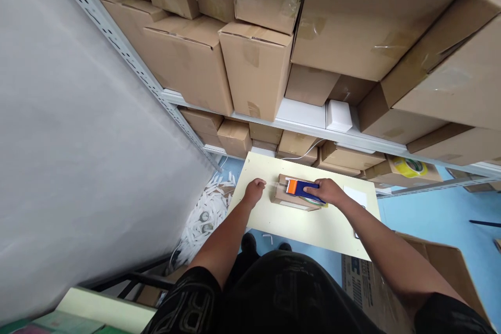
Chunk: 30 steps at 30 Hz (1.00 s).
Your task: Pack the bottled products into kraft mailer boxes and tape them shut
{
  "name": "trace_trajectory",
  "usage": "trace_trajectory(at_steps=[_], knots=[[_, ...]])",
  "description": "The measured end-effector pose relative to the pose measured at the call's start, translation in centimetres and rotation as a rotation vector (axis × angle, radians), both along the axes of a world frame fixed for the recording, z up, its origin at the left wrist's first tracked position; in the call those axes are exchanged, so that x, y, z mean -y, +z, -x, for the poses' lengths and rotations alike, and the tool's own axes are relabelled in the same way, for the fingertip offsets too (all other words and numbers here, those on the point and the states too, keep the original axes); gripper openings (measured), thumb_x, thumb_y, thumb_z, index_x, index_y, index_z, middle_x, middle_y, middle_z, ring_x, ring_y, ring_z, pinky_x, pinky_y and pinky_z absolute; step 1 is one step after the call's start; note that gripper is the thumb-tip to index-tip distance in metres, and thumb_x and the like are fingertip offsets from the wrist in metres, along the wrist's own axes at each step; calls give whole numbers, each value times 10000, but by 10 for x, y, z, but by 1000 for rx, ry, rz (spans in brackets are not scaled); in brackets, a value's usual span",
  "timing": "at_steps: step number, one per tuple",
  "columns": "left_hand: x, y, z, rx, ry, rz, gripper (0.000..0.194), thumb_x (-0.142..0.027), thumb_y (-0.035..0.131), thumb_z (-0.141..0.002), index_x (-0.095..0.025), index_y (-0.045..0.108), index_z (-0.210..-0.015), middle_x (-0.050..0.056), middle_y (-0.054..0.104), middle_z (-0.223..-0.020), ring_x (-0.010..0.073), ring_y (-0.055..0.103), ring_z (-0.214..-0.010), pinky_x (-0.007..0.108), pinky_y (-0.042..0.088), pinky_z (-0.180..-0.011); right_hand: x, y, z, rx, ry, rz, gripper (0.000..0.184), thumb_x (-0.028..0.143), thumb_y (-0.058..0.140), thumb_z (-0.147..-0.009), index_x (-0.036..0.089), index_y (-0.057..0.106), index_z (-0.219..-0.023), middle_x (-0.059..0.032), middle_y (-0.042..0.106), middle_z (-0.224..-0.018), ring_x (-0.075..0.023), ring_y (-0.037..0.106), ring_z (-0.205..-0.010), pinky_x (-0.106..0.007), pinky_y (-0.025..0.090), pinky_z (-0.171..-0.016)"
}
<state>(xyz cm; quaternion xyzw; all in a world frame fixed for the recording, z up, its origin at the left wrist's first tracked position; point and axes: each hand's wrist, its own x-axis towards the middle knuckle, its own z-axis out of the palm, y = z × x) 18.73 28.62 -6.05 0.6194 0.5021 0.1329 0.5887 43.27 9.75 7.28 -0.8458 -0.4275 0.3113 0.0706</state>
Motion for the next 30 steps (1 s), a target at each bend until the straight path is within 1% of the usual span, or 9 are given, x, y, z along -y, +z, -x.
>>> trace_trajectory(at_steps=[3, 6, 9, 14, 17, 19, 23, 27, 30], knots=[[8, -9, -7, -26, -13, -50, 163, -170, 554, -869, -186, 715, -891, 37, 737, -854, 187, 657, -781, 297, 504, -744, -1, -3, 3, 13, 0, 24, 567, 764, 627, -826, 211, 738, -775, -71, 749, -754, -211, 671, -724, -274, 409, -631], [15, -10, -14, -31, 1, -99, 174, -182, 519, -914, -192, 692, -909, 58, 742, -932, 210, 671, -878, 331, 512, -828, 1, -5, 5, 6, -16, 17, 561, 757, 624, -832, 211, 746, -791, -71, 756, -777, -210, 675, -728, -274, 413, -634], [17, -1, -14, 1, 26, -175, 192, -224, 476, -961, -205, 666, -944, 60, 733, -997, 217, 664, -972, 344, 502, -910, 8, -8, 4, -2, -34, -21, 546, 743, 631, -834, 211, 755, -811, -65, 759, -790, -209, 679, -735, -272, 420, -639], [17, 21, -7, 171, 33, -460, 222, -323, 459, -996, -217, 648, -947, 54, 718, -981, 217, 660, -968, 337, 503, -924, 25, -15, 2, -59, -86, -92, 519, 713, 633, -848, 217, 783, -875, -42, 767, -792, -206, 691, -744, -265, 439, -645], [12, 25, -11, 146, 3, -487, 228, -325, 465, -993, -217, 660, -944, 55, 723, -970, 220, 665, -956, 335, 505, -912, 28, -15, 3, -59, -126, -107, 519, 702, 620, -867, 218, 798, -926, -48, 776, -807, -215, 704, -763, -269, 452, -657], [7, 19, -15, 82, -29, -432, 224, -297, 468, -987, -212, 669, -937, 57, 732, -970, 224, 672, -964, 336, 504, -912, 26, -13, 5, -44, -145, -97, 519, 699, 617, -873, 221, 804, -947, -57, 784, -827, -224, 715, -788, -273, 463, -676], [4, -5, -20, -77, -86, -283, 206, -238, 482, -978, -206, 685, -964, 57, 749, -989, 219, 684, -986, 323, 503, -923, 17, -11, 8, -23, -142, -48, 529, 706, 614, -876, 224, 808, -979, -71, 795, -869, -229, 727, -820, -273, 470, -694], [13, -25, -20, -148, -115, -216, 190, -196, 504, -965, -201, 694, -952, 68, 758, -1023, 220, 690, -991, 321, 505, -913, 10, -12, 11, -23, -101, 6, 574, 734, 592, -881, 209, 808, -965, -89, 795, -907, -228, 726, -836, -272, 458, -692], [20, -31, -24, -183, -134, -189, 186, -203, 513, -969, -200, 699, -954, 75, 760, -1046, 223, 684, -1004, 322, 502, -908, 6, -12, 13, -8, -84, 34, 586, 743, 578, -888, 212, 808, -981, -94, 796, -923, -229, 724, -839, -274, 449, -685]])
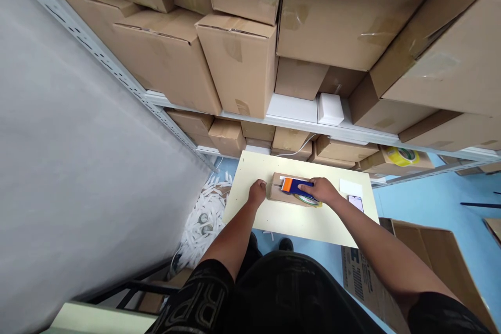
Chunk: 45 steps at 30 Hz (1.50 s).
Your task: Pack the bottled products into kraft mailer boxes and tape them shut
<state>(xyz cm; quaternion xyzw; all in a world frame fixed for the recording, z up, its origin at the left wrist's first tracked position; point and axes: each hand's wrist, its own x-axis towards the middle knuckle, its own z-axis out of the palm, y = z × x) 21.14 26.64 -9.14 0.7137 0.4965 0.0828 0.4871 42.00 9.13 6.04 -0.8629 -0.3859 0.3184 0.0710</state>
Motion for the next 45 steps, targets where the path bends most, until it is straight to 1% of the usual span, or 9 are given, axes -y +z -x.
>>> trace_trajectory(at_steps=[9, 16, 21, 23, 25, 27, 29, 35, 45], knots=[[8, -3, -15, -51, -30, 53, 174, -278, 550, -970, -212, 708, -937, 51, 762, -955, 211, 682, -930, 302, 500, -852, -5, 1, 1, 59, 38, 27, 608, 765, 563, -884, 204, 796, -913, -111, 789, -906, -241, 715, -837, -282, 434, -671], [6, -10, -21, -87, -53, 75, 212, -308, 598, -942, -174, 714, -1058, 114, 771, -992, 274, 720, -978, 359, 520, -874, 1, -2, 1, 55, 13, 13, 607, 770, 568, -875, 206, 791, -907, -92, 774, -829, -228, 708, -786, -275, 416, -634], [-9, 4, -6, -62, -87, 31, 570, -188, 713, -794, -135, 603, -1352, 180, 684, -1300, 296, 677, -1168, 398, 510, -1019, 3, -4, 2, 25, 0, -4, 598, 763, 577, -872, 208, 794, -913, -88, 782, -846, -227, 712, -785, -275, 436, -650], [-15, 18, 2, 30, -205, -63, 680, -151, 677, -787, -175, 544, -1454, 153, 557, -1501, 276, 557, -1359, 388, 428, -1154, 3, -5, 1, 19, 2, -12, 586, 758, 587, -869, 212, 794, -922, -86, 787, -862, -230, 717, -807, -274, 445, -667], [-18, 33, 6, 139, -479, -197, 860, -197, 717, -761, -200, 425, -1570, 124, 407, -1636, 292, 384, -1508, 401, 326, -1248, 3, -5, 0, 16, 9, -12, 578, 755, 594, -868, 218, 796, -935, -84, 790, -869, -233, 722, -824, -273, 449, -680], [-18, 45, 4, 163, -761, -288, 1090, -325, 835, -685, -198, 311, -1633, 123, 273, -1705, 343, 239, -1575, 434, 242, -1290, 2, -5, 0, 19, 17, -9, 572, 749, 592, -872, 220, 800, -935, -84, 790, -865, -236, 723, -825, -276, 448, -683], [-15, 52, -4, 109, -903, -331, 1267, -467, 918, -587, -197, 273, -1644, 139, 204, -1726, 390, 164, -1591, 472, 184, -1300, 0, -4, -1, 19, 18, -7, 567, 744, 591, -875, 220, 801, -930, -84, 789, -859, -236, 723, -817, -277, 445, -678], [-10, 46, -24, 107, -916, -434, 1289, -487, 958, -550, -166, 313, -1618, 197, 298, -1682, 412, 186, -1582, 516, 146, -1300, -3, 5, 2, 17, 36, 8, 579, 763, 598, -859, 217, 789, -881, -83, 783, -848, -229, 710, -803, -276, 437, -666], [-17, 34, -23, 194, -926, -437, 1151, -472, 929, -596, -157, 407, -1573, 187, 386, -1633, 397, 266, -1553, 484, 180, -1305, -17, 28, 4, 101, 103, 74, 637, 828, 594, -816, 220, 779, -859, -123, 768, -867, -272, 700, -852, -298, 413, -644]])
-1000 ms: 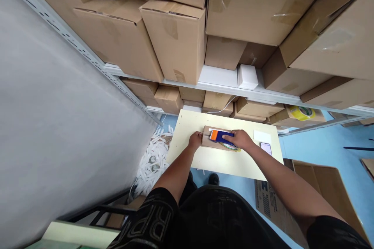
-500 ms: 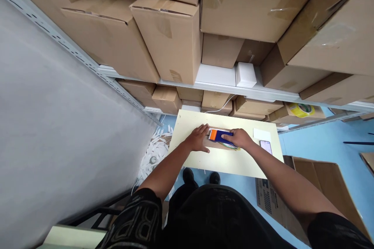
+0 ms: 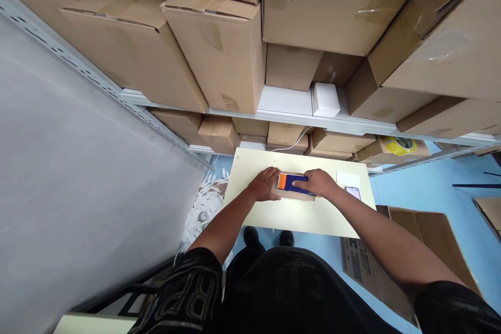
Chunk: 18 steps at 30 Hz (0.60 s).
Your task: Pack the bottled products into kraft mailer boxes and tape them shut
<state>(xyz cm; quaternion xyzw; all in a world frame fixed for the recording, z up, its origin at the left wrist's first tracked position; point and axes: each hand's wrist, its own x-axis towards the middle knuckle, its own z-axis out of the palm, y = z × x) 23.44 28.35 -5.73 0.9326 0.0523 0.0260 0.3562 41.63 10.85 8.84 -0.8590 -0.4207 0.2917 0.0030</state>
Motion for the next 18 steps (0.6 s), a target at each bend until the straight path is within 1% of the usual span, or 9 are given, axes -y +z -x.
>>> trace_trajectory(at_steps=[4, 7, 10, 12, 16, 18], knots=[[-1, -1, 0, -22, 4, -4, 1135, -486, 914, -626, -182, 386, -1584, 167, 357, -1655, 382, 261, -1557, 471, 181, -1301, 7, 1, -15, -18, -15, 19, 646, 836, 581, -814, 216, 763, -813, -124, 752, -830, -266, 686, -812, -304, 404, -635], [-2, 0, 0, -28, -5, -17, 1142, -474, 917, -630, -173, 375, -1589, 177, 353, -1653, 396, 264, -1550, 481, 178, -1300, 26, 4, -37, -37, -41, 18, 641, 831, 576, -814, 214, 732, -740, -104, 730, -753, -248, 667, -744, -305, 387, -612], [-2, 2, 0, -16, -2, -17, 1130, -456, 925, -621, -181, 393, -1579, 177, 373, -1636, 413, 280, -1536, 487, 192, -1296, 54, 7, -62, -79, -89, 3, 624, 822, 600, -795, 218, 692, -674, -66, 696, -666, -222, 640, -663, -300, 382, -598], [-1, 3, -1, -20, -6, -38, 1127, -460, 919, -630, -175, 385, -1581, 181, 371, -1634, 414, 281, -1532, 491, 190, -1296, 75, 8, -80, -110, -121, -6, 615, 816, 621, -780, 216, 676, -654, -50, 685, -638, -214, 634, -645, -298, 392, -599], [-1, 5, -2, -55, -15, -104, 1132, -478, 904, -649, -170, 355, -1590, 182, 365, -1636, 407, 279, -1532, 490, 186, -1296, 119, 9, -113, -166, -197, 5, 606, 810, 649, -753, 209, 692, -689, -44, 701, -651, -218, 645, -649, -298, 417, -607], [-1, 6, -3, -47, -21, -119, 1134, -486, 902, -648, -166, 354, -1589, 187, 377, -1625, 406, 296, -1523, 491, 201, -1292, 138, 6, -128, -168, -210, 23, 615, 815, 636, -761, 206, 695, -695, -51, 706, -655, -221, 649, -651, -300, 424, -614]])
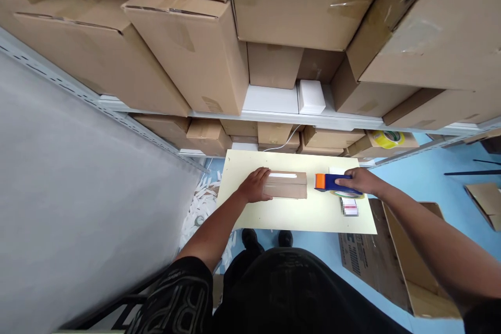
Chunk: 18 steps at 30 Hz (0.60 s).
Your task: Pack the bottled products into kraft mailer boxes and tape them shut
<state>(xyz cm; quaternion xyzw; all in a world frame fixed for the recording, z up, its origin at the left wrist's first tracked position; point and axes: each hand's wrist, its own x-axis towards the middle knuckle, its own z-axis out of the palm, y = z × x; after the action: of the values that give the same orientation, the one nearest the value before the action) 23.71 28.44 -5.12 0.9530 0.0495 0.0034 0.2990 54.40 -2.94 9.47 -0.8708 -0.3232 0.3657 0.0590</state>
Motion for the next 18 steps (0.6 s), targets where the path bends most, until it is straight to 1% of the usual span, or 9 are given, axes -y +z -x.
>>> trace_trajectory(at_steps=[3, 5, 8, 11, 14, 16, 18], knots=[[1, -1, -1, 19, -16, -27, 1145, -516, 886, -661, -137, 337, -1591, 205, 387, -1611, 404, 314, -1512, 498, 234, -1281, 17, -10, -14, 13, 20, 30, 629, 822, 614, -775, 203, 702, -707, -62, 714, -674, -226, 658, -668, -299, 428, -626], [2, -3, -1, 9, -22, -61, 1147, -546, 863, -683, -128, 314, -1599, 208, 375, -1618, 401, 304, -1518, 504, 247, -1275, 19, -22, -18, 21, 40, 62, 634, 821, 611, -776, 197, 714, -729, -73, 726, -707, -234, 668, -691, -299, 433, -636], [2, -7, 0, -12, -23, -107, 1146, -584, 829, -715, -128, 281, -1613, 206, 352, -1634, 399, 281, -1532, 517, 247, -1274, 10, -47, -17, 53, 72, 112, 634, 814, 610, -777, 190, 721, -745, -100, 738, -765, -252, 682, -734, -306, 436, -648], [3, -8, -1, -17, -24, -116, 1159, -597, 824, -718, -125, 270, -1619, 205, 349, -1636, 398, 272, -1538, 515, 247, -1278, -5, -74, -13, 82, 90, 125, 625, 802, 618, -779, 188, 731, -755, -116, 739, -786, -263, 687, -762, -309, 434, -650], [4, -8, -1, -14, -23, -110, 1165, -598, 828, -714, -128, 268, -1621, 202, 348, -1637, 396, 269, -1541, 512, 242, -1283, -18, -94, -10, 56, 38, 101, 601, 780, 666, -761, 186, 747, -779, -113, 747, -786, -250, 687, -731, -305, 437, -641], [4, -8, -1, -12, -21, -102, 1164, -602, 827, -716, -135, 266, -1623, 201, 342, -1642, 402, 262, -1545, 523, 243, -1281, -24, -102, -7, 1, -38, 99, 585, 762, 704, -744, 179, 746, -751, -112, 749, -766, -239, 680, -687, -303, 440, -627], [3, -9, -1, -8, -23, -88, 1166, -610, 827, -713, -145, 265, -1624, 200, 334, -1647, 412, 256, -1547, 541, 248, -1275, -26, -106, -5, -77, -135, 111, 578, 743, 734, -732, 166, 735, -704, -116, 742, -729, -233, 670, -647, -308, 448, -614]])
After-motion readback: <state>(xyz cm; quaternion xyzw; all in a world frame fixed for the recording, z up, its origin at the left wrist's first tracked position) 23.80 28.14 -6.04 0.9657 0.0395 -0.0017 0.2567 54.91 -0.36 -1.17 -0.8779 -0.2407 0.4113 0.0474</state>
